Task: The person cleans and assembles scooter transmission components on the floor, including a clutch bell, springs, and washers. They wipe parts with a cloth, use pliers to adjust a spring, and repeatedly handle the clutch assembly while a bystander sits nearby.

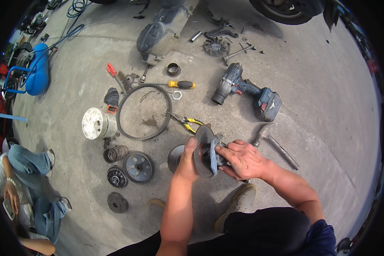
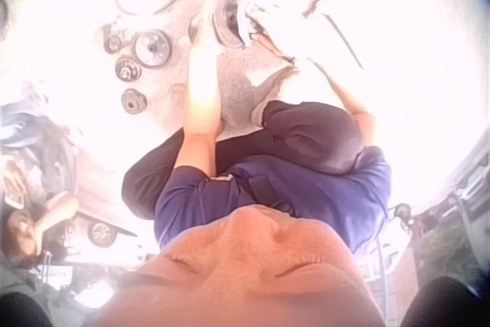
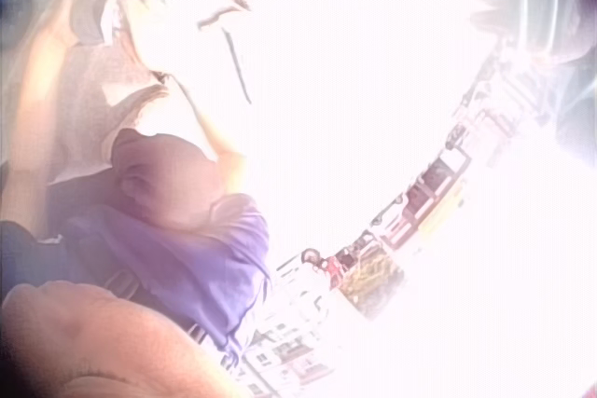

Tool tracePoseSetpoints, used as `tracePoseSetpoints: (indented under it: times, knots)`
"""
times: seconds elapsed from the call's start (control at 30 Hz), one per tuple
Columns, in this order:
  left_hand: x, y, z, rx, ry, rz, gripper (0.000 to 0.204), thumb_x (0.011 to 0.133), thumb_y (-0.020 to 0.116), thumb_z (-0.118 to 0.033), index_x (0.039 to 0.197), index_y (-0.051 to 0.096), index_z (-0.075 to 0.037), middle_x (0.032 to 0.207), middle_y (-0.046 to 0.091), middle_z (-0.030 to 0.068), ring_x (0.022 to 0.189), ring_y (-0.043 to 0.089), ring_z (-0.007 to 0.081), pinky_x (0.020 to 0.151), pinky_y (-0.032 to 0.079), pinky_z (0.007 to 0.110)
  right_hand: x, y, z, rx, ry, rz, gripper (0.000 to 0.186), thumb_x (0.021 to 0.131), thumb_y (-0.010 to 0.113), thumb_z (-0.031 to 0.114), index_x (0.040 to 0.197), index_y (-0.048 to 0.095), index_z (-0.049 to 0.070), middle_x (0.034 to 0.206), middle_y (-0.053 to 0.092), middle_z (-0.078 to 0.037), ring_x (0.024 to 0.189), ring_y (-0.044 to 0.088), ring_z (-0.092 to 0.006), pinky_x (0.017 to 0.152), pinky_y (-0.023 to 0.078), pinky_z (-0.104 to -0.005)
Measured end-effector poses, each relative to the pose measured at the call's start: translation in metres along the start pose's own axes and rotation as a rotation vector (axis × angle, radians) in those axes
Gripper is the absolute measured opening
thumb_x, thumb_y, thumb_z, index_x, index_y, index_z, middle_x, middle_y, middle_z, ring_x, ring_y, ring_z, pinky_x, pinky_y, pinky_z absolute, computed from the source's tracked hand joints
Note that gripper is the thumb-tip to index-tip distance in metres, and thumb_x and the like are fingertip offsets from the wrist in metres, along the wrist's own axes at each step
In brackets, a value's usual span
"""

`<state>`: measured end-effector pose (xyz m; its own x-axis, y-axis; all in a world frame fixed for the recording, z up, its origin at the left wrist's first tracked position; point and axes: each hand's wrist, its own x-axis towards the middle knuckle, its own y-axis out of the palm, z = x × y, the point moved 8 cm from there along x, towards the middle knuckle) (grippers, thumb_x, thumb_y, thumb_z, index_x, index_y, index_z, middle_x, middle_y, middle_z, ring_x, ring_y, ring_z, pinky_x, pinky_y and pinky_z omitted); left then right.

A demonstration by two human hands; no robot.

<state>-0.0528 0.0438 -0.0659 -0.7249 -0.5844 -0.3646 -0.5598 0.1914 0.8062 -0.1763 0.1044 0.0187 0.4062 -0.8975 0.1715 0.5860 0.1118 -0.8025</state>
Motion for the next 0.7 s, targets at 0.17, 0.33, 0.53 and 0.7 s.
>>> tracePoseSetpoints:
  times: [0.17, 0.33, 0.53, 0.7]
  knots:
    - [0.002, 0.021, -0.01, 0.125, 0.177, 0.073, 0.119, 0.084, 0.075, -0.07, 0.166, 0.028, 0.001, 0.144, 0.052, 0.0114, 0.128, 0.056, 0.0217, 0.108, 0.047, 0.038, -0.005, 0.012, 0.001, 0.142, 0.051, -0.23, 0.063, 0.087, 0.081, 0.007, 0.136, 0.044, -0.003, 0.087, 0.067, -0.017, 0.071, 0.066, -0.0358, 0.066, 0.055, -0.0402]
    - [-0.004, 0.031, -0.03, 0.46, 0.315, 0.075, 0.137, 0.071, 0.086, -0.074, 0.164, 0.025, 0.006, 0.154, 0.047, 0.0174, 0.134, 0.056, 0.0264, 0.111, 0.047, 0.039, -0.012, 0.033, -0.011, 1.011, 0.476, -0.281, 0.043, 0.094, 0.068, -0.007, 0.126, 0.04, 0.002, 0.104, 0.069, -0.015, 0.08, 0.07, -0.0255, 0.063, 0.054, -0.034]
    - [-0.008, 0.046, -0.041, 0.679, 0.573, 0.198, 0.137, 0.068, 0.089, -0.07, 0.163, 0.03, 0.009, 0.165, 0.037, 0.0237, 0.148, 0.044, 0.0328, 0.121, 0.037, 0.045, -0.012, 0.027, -0.002, 1.801, 0.789, -0.408, 0.038, 0.097, 0.063, -0.005, 0.13, 0.046, 0.003, 0.1, 0.068, -0.009, 0.067, 0.061, -0.0147, 0.061, 0.054, -0.0324]
    - [-0.015, 0.056, -0.049, 0.858, 0.736, 0.251, 0.13, 0.069, 0.088, -0.067, 0.162, 0.033, 0.005, 0.167, 0.032, 0.0285, 0.155, 0.034, 0.0399, 0.125, 0.029, 0.051, -0.004, 0.02, 0.01, 2.084, 0.749, -0.482, 0.038, 0.1, 0.069, 0.015, 0.13, 0.05, 0.001, 0.086, 0.068, -0.01, 0.047, 0.05, -0.0153, 0.058, 0.05, -0.0376]
